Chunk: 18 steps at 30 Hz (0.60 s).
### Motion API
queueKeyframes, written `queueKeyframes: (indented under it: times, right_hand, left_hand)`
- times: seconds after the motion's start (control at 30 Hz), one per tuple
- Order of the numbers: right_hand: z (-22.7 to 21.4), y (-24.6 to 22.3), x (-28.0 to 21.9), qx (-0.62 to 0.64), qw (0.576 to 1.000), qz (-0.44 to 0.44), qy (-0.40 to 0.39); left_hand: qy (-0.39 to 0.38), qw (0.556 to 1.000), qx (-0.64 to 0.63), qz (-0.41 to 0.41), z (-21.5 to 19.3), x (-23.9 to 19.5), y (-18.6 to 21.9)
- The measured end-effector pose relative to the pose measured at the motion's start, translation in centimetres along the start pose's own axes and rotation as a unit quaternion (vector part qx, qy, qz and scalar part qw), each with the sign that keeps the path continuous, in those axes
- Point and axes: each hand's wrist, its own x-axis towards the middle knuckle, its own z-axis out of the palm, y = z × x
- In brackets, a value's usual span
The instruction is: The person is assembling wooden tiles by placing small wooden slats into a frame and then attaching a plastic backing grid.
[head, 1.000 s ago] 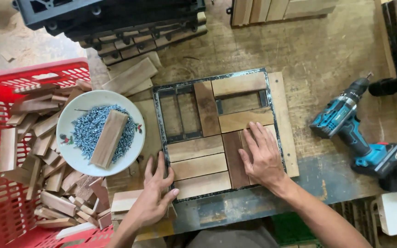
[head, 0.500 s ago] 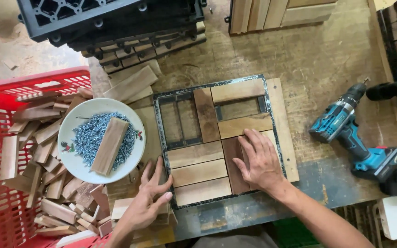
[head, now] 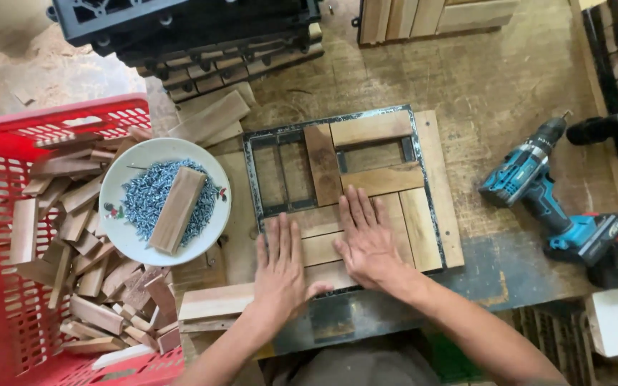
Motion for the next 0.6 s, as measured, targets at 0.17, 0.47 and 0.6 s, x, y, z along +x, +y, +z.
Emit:
queueKeyframes:
  times: [0.17,0.47,0.6]
  right_hand:
    - [-1.2,-0.9,0.4,0.010,0.990,0.057,-0.126]
    - [1.6,1.0,0.5,0.028,0.994,-0.041,0.098]
    - [-1.1,-0.3,1.2,0.030,0.989,-0.062,0.129]
  left_hand:
    - [-0.104,0.994,0.003,0.020,-4.0,2.2,1.7]
    - [-0.157,0.974,-0.165,-0.011,-7.2,3.0,-1.1]
    - [-0.078,0.993,-0.087,-0.024,-5.8,2.4,-1.5]
